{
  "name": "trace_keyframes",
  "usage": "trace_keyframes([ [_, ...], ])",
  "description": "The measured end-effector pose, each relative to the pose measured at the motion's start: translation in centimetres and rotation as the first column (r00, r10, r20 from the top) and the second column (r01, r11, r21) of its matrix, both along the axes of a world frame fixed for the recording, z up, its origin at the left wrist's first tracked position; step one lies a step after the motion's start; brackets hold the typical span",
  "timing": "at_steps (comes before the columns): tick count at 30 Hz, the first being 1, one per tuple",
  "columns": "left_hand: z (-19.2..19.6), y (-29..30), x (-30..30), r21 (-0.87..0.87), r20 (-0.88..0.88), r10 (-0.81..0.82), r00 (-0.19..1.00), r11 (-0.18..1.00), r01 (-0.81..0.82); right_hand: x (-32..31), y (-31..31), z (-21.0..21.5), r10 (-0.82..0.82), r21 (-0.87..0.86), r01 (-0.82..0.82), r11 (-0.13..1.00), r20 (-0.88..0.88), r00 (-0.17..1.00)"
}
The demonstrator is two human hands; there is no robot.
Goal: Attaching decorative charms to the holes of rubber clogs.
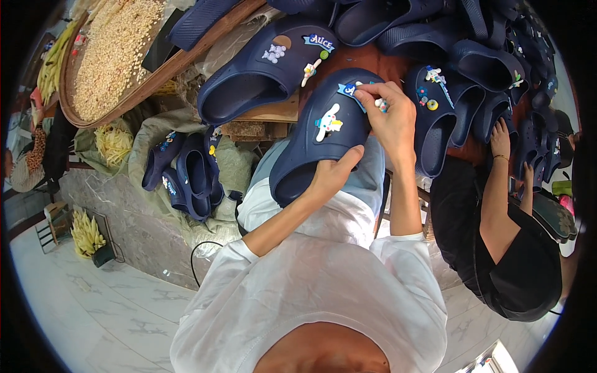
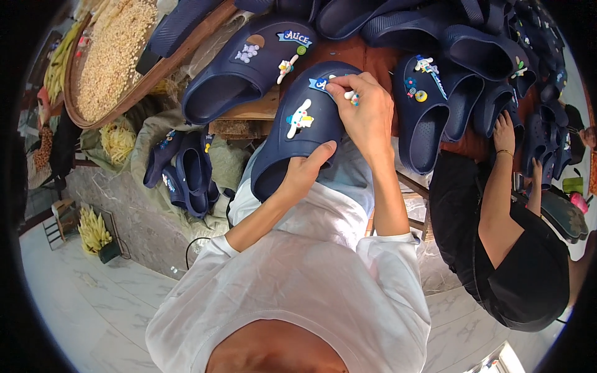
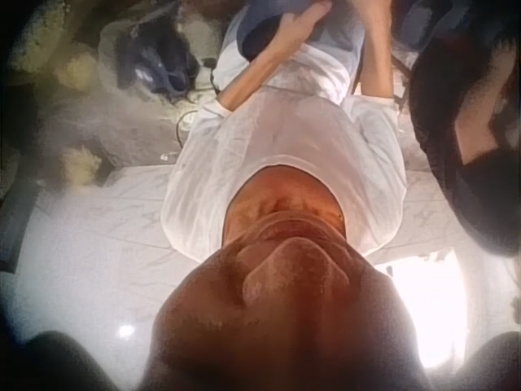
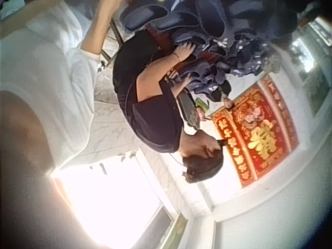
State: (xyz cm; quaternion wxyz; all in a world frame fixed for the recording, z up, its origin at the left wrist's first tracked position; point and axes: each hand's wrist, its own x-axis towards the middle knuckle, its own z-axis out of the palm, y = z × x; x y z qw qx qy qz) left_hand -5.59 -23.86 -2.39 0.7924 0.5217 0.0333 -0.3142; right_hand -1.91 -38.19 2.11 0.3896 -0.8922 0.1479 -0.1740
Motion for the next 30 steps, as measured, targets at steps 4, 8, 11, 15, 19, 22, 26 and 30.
trace_keyframes([
  [4,0.1,-0.3,-0.4,0.011,0.086,0.023,0.996,1.0,-0.024,0.2,-0.9,0.8,0.077,0.014,-0.076,0.997,-0.049,0.996],
  [8,-0.3,0.0,-0.7,0.062,0.153,0.023,0.988,0.998,-0.032,0.2,-0.7,1.2,0.094,0.125,-0.079,0.989,-0.121,0.988],
  [11,-0.7,0.4,-0.8,0.09,0.163,-0.021,0.986,0.996,0.006,0.4,-1.2,0.8,0.074,0.063,-0.067,0.996,-0.109,0.991],
  [15,-0.6,0.8,-0.5,0.134,0.127,-0.066,0.99,0.99,0.048,1.0,-1.4,1.0,0.09,-0.004,-0.092,0.996,-0.183,0.979],
  [19,-0.5,0.8,0.3,0.116,0.09,-0.036,0.995,0.993,0.025,1.6,-1.2,0.2,0.085,0.015,-0.084,0.996,-0.145,0.986],
  [22,-0.2,0.5,0.7,-0.029,-0.127,0.106,0.986,0.993,-0.111,1.6,-1.6,-1.2,0.121,0.068,-0.121,0.99,0.005,0.993],
  [26,0.2,1.5,2.6,-0.269,-0.373,0.069,0.925,0.946,-0.179,-0.2,-2.8,-1.9,0.068,0.41,-0.092,0.908,0.073,0.995],
  [30,-0.9,1.4,2.5,-0.259,-0.306,0.08,0.949,0.952,-0.164,-3.3,-1.0,-0.3,0.131,0.738,-0.02,0.675,-0.094,0.987],
])
